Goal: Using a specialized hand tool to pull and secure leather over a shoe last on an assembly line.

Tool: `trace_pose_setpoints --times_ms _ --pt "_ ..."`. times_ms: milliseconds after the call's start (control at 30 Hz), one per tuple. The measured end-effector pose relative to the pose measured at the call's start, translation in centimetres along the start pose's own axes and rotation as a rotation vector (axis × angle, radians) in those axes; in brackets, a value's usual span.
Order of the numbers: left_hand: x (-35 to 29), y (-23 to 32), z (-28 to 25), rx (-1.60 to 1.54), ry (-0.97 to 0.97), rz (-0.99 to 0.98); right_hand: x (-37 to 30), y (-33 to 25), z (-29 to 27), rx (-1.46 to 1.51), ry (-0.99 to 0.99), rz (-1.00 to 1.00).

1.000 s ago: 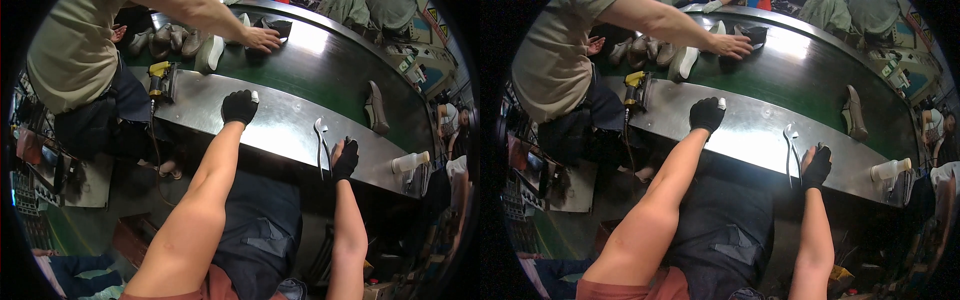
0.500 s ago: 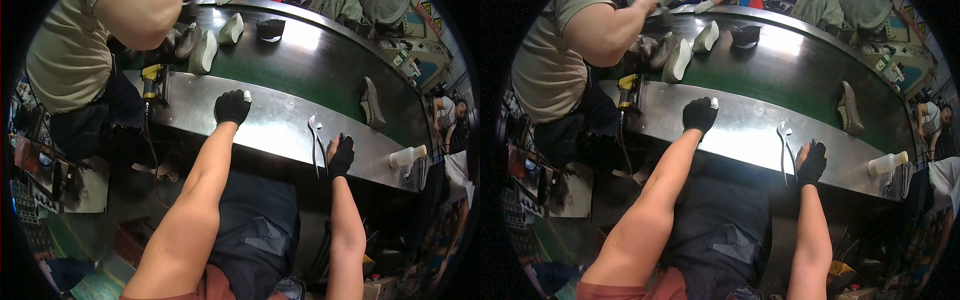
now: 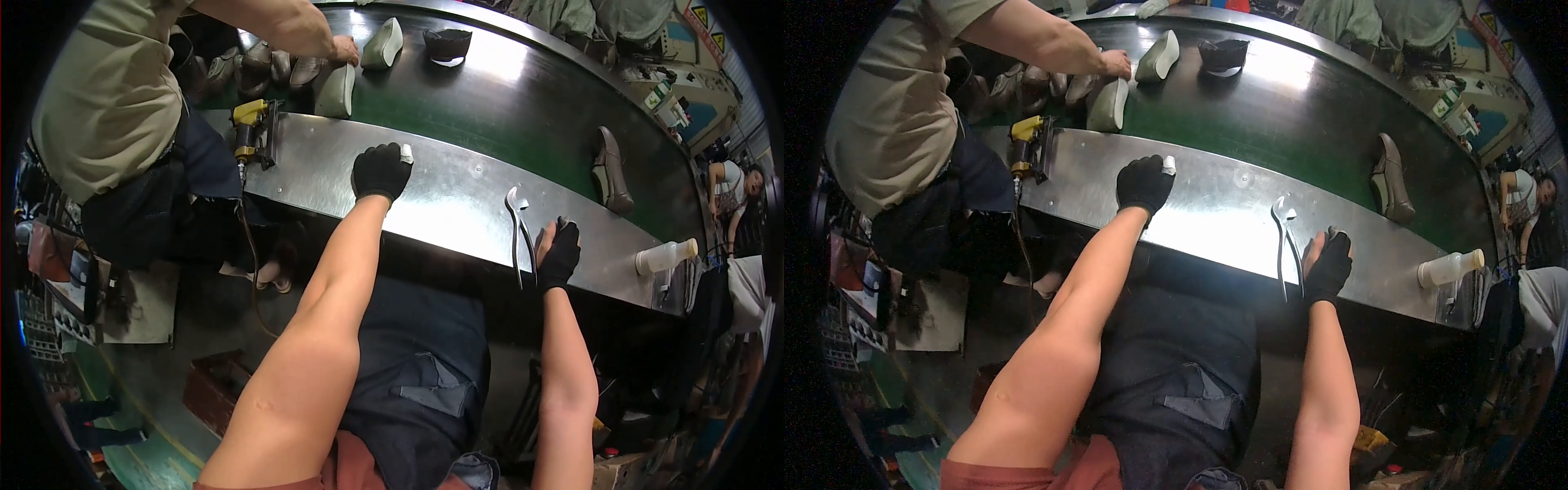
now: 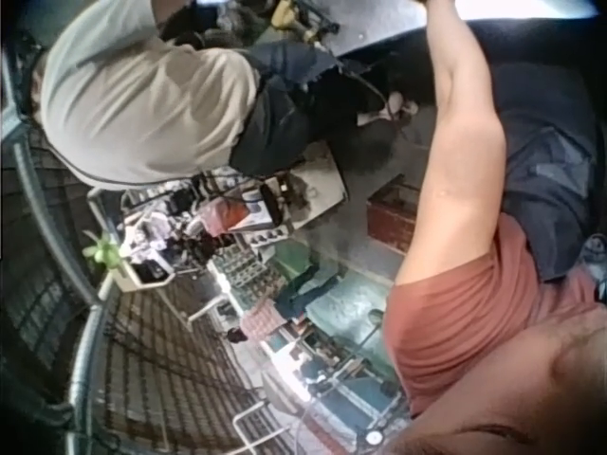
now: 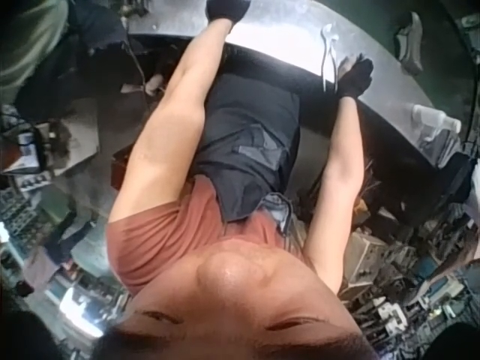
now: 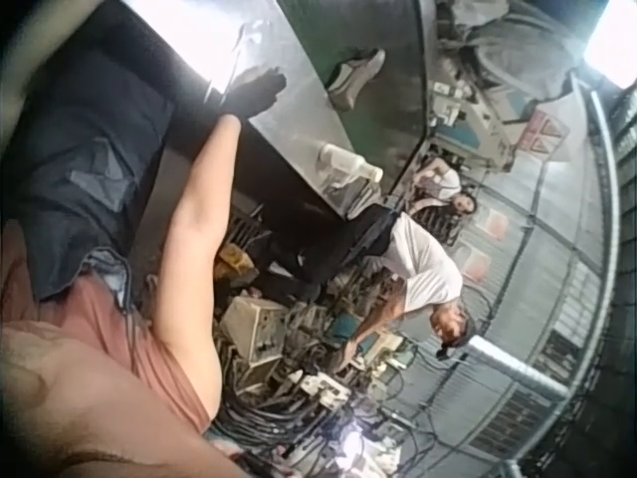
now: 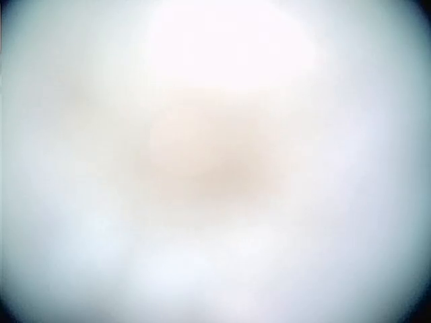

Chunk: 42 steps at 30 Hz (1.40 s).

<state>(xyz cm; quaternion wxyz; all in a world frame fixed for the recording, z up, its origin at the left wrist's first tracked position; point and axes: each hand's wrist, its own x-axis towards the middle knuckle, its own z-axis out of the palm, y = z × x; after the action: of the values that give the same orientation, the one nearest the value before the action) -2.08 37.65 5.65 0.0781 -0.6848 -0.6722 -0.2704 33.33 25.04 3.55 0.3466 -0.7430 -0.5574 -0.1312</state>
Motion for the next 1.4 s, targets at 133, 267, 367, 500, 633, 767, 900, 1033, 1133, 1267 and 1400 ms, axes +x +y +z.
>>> trace_pose_setpoints --times_ms 133,267,367,500,633,767,900,1033,1133,1267,1400 --pt "-0.27 0.10 0.09 0.015 -0.047 -0.024 -0.26 -0.61 -0.53 -0.001 -0.029 0.041" --pt "-0.40 0.11 0.06 -0.003 -0.051 -0.014 -0.35 0.04 -0.37 0.004 -0.040 0.060" --pt "0.04 0.21 0.14 0.009 -0.053 -0.019 0.07 0.08 -0.05 0.004 -0.026 0.037" --pt "0.12 0.35 -0.12 0.033 -0.078 -0.027 0.08 -0.13 -0.18 -0.027 -0.024 0.011" --pt "-0.11 0.30 -0.12 0.046 -0.112 -0.033 -0.21 -0.56 -0.54 0.008 -0.034 0.041" --pt "-0.21 0.19 0.00 0.030 -0.065 -0.015 -0.21 -0.58 -0.66 0.007 -0.018 0.014" --pt "-0.22 0.47 -0.08 0.066 -0.095 -0.029 -0.17 -0.21 -0.51 0.010 -0.028 0.032" --pt "-0.31 0.32 -0.07 0.027 -0.077 -0.030 -0.22 -0.46 -0.64 0.016 -0.004 0.010" --pt "-0.21 0.20 0.09 0.033 -0.035 -0.008 -0.18 -0.40 -0.57 0.001 0.000 0.003" --pt "-0.08 0.06 -0.18 0.027 -0.052 -0.013 -0.10 -0.65 -0.55 -0.009 -0.014 0.012" --pt "-0.10 0.44 -0.28 0.039 -0.099 -0.029 0.00 -0.61 -0.98 0.013 -0.044 0.045"
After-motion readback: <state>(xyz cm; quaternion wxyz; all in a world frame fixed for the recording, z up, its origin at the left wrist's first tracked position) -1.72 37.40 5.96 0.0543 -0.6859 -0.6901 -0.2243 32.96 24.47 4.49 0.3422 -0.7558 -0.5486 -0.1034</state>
